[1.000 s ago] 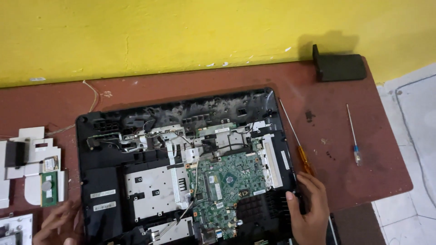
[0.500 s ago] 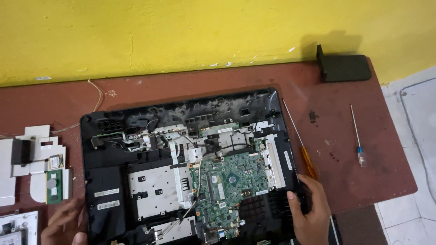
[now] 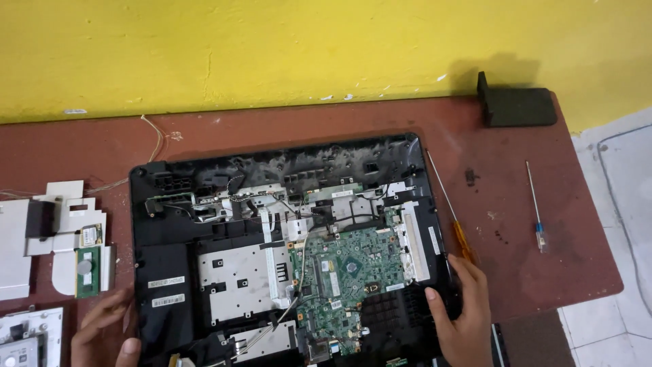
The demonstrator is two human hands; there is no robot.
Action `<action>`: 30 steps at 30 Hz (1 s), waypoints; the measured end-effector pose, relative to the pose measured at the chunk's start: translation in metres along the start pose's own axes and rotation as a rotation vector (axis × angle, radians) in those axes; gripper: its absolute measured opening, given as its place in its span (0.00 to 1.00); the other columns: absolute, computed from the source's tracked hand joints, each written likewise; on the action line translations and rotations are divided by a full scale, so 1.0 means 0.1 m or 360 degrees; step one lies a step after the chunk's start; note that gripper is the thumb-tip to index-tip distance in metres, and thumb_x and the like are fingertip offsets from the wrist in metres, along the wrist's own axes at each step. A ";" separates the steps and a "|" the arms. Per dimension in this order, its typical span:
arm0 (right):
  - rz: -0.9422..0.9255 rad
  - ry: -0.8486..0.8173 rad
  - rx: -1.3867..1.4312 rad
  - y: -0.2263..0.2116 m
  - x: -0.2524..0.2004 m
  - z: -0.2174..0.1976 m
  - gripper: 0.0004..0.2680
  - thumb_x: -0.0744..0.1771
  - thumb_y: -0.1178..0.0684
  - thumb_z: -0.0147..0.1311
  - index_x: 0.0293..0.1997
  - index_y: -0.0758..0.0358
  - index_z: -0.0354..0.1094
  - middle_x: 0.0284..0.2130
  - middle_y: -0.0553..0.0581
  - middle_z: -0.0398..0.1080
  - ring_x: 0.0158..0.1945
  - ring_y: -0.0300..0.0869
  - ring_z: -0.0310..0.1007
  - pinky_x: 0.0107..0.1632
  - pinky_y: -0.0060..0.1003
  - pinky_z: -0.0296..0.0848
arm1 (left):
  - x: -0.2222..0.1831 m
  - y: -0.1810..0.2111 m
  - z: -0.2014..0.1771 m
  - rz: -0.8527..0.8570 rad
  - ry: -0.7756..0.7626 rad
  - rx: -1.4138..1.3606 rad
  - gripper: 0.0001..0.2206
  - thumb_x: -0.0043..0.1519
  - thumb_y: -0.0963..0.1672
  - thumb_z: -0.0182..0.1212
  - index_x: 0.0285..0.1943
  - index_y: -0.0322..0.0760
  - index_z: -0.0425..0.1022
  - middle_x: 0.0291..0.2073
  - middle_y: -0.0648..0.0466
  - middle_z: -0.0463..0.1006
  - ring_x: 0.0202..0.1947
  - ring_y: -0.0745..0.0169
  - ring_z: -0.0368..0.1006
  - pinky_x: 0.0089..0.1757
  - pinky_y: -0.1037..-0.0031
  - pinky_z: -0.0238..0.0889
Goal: Disassembling an electronic device by removing screws with a screwdriver and disconnecting internal ribbon cables.
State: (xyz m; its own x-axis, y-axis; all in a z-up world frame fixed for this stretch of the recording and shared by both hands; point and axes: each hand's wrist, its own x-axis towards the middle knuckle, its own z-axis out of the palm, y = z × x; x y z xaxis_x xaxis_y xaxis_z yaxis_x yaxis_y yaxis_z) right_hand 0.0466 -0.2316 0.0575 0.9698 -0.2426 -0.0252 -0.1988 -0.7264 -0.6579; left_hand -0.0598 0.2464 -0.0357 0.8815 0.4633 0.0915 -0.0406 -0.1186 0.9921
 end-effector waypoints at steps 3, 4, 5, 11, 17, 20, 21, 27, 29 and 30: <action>-0.0011 -0.0022 -0.0014 0.04 0.01 0.01 0.23 0.66 0.44 0.52 0.69 0.62 0.60 0.63 0.60 0.60 0.69 0.52 0.60 0.68 0.52 0.61 | 0.01 0.08 0.12 0.0115 0.0010 -0.0085 0.20 0.65 0.39 0.50 0.67 0.29 0.60 0.70 0.35 0.63 0.79 0.35 0.62 0.73 0.52 0.61; -0.0015 -0.0022 -0.0014 0.03 0.01 0.01 0.23 0.66 0.44 0.52 0.69 0.62 0.60 0.63 0.60 0.60 0.69 0.52 0.60 0.68 0.52 0.61 | 0.01 0.10 0.11 0.0117 0.0014 -0.0086 0.20 0.65 0.39 0.50 0.67 0.29 0.60 0.70 0.35 0.63 0.79 0.35 0.62 0.73 0.52 0.61; -0.0012 -0.0063 -0.0032 0.01 0.01 0.00 0.24 0.65 0.44 0.52 0.69 0.61 0.59 0.63 0.60 0.60 0.69 0.52 0.59 0.68 0.53 0.60 | 0.01 0.12 0.11 0.0051 0.0018 -0.0075 0.20 0.64 0.38 0.51 0.66 0.30 0.60 0.71 0.35 0.63 0.79 0.36 0.61 0.72 0.52 0.62; 0.0252 -0.0345 -0.0130 -0.10 0.08 -0.04 0.30 0.64 0.40 0.51 0.76 0.53 0.48 0.70 0.56 0.53 0.74 0.50 0.50 0.70 0.54 0.54 | 0.03 0.13 0.16 0.0133 0.0020 -0.0036 0.19 0.62 0.37 0.54 0.64 0.30 0.61 0.70 0.34 0.64 0.77 0.35 0.63 0.72 0.52 0.62; 0.0326 -0.0349 -0.0105 -0.21 0.07 -0.06 0.31 0.64 0.40 0.52 0.76 0.52 0.47 0.71 0.55 0.54 0.75 0.48 0.50 0.71 0.52 0.54 | 0.03 0.14 0.17 0.0106 0.0027 -0.0045 0.20 0.62 0.37 0.55 0.64 0.30 0.63 0.68 0.34 0.66 0.76 0.35 0.64 0.72 0.52 0.62; 0.0364 -0.0267 -0.0020 -0.25 0.05 -0.08 0.29 0.64 0.44 0.54 0.75 0.53 0.50 0.70 0.56 0.57 0.74 0.48 0.53 0.71 0.50 0.54 | 0.02 0.22 0.25 0.0086 0.0088 -0.0062 0.18 0.61 0.36 0.55 0.61 0.28 0.63 0.66 0.31 0.68 0.75 0.33 0.66 0.71 0.53 0.64; 0.0422 -0.0219 0.0031 -0.26 0.05 -0.08 0.29 0.63 0.45 0.54 0.75 0.52 0.52 0.69 0.56 0.59 0.73 0.48 0.55 0.71 0.49 0.54 | 0.02 0.28 0.30 0.0119 0.0119 -0.0044 0.16 0.62 0.36 0.55 0.59 0.26 0.63 0.64 0.29 0.69 0.74 0.30 0.67 0.71 0.52 0.64; 0.0625 -0.0218 0.0058 -0.34 0.08 -0.13 0.30 0.63 0.42 0.53 0.76 0.46 0.53 0.68 0.59 0.61 0.72 0.49 0.57 0.70 0.49 0.56 | 0.03 0.45 0.38 0.0181 0.0106 -0.0074 0.14 0.65 0.39 0.52 0.57 0.23 0.64 0.63 0.25 0.69 0.74 0.27 0.67 0.71 0.50 0.63; 0.0603 -0.0233 0.0069 -0.30 0.11 -0.15 0.30 0.63 0.43 0.53 0.76 0.46 0.53 0.67 0.60 0.62 0.72 0.49 0.57 0.70 0.49 0.55 | 0.02 0.43 0.38 0.0175 0.0138 -0.0063 0.14 0.65 0.42 0.53 0.57 0.24 0.65 0.62 0.27 0.70 0.72 0.28 0.68 0.70 0.51 0.64; 0.0584 -0.0237 0.0076 -0.28 0.13 -0.15 0.29 0.63 0.43 0.53 0.76 0.47 0.53 0.66 0.60 0.62 0.72 0.49 0.57 0.70 0.48 0.54 | 0.01 0.43 0.38 0.0171 0.0162 -0.0062 0.15 0.65 0.44 0.53 0.56 0.26 0.67 0.61 0.28 0.71 0.70 0.30 0.70 0.69 0.52 0.66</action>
State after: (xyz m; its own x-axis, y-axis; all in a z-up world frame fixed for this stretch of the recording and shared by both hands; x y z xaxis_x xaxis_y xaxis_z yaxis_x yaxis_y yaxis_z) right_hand 0.0624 -0.2237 0.0873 0.8461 -0.3822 -0.3716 -0.5326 -0.5771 -0.6191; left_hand -0.0427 0.2083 0.0037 0.8187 0.5370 0.2034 -0.1519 -0.1390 0.9786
